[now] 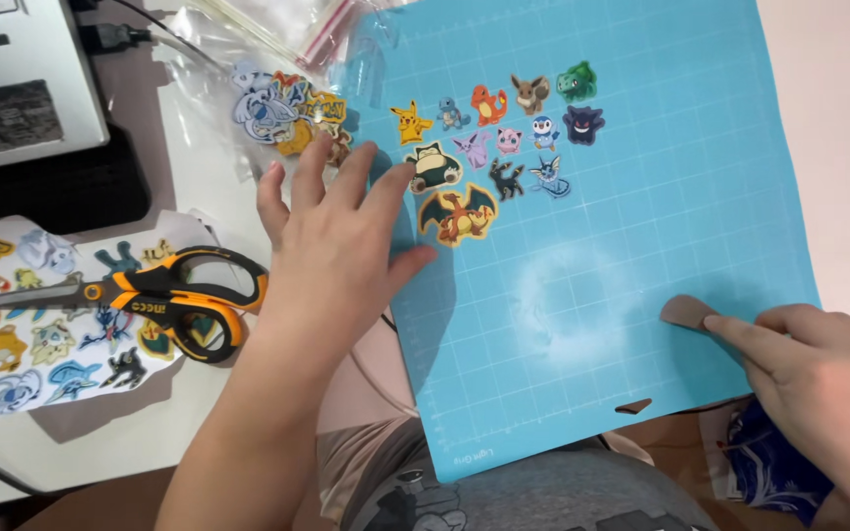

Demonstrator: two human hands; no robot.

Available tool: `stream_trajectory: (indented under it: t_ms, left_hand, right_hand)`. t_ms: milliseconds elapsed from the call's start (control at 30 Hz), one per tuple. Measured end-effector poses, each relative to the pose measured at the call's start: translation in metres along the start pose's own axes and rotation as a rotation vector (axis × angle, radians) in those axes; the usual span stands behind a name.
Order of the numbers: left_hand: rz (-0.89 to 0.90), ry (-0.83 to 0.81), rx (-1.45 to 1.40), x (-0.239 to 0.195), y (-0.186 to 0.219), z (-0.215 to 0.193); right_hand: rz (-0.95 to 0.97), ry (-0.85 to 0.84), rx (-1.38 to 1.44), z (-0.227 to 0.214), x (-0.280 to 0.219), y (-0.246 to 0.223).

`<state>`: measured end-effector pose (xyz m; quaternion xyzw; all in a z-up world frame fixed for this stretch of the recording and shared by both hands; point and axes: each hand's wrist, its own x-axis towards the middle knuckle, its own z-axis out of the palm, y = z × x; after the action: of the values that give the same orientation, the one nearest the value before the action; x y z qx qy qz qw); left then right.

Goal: The person uses a weeding tool to remove excess vinyl around small character stickers on a blue cutting mat. They lift each sticker, peel away the surrounding material, and place the finished pieces into a plastic bag.

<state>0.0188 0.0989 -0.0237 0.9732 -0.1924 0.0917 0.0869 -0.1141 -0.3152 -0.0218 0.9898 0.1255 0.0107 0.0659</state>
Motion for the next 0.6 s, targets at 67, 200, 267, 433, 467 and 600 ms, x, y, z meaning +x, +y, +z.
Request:
stream_trajectory:
  t_ms: [67,200,267,433,467,600]
  left_hand:
    - [0.006,-0.008,-0.010,0.000,0.001,0.002]
    - [0.008,-0.013,-0.014,-0.001,0.001,0.002]
    - [0.006,-0.008,-0.018,-0.001,0.001,0.003]
    - [0.005,-0.001,-0.026,-0.001,0.001,0.006]
    - [0.008,0.002,-0.024,-0.001,0.001,0.006]
    - [0.018,0.021,-0.034,-0.002,0.001,0.006]
  right_hand:
    - [-0.017,0.017,-0.021,-0.006,0.006,-0.006]
    - [-0.062,0.032,-0.088,-0.013,0.019,-0.016]
    - [-0.075,0.052,-0.094,-0.017,0.026,-0.022]
    - [-0.108,0.084,-0.161,-0.019,0.037,-0.032]
    - [-0.106,0.090,-0.189,-0.020,0.040,-0.034]
    - [-0.152,0.136,-0.128,-0.020,0.055,-0.042]
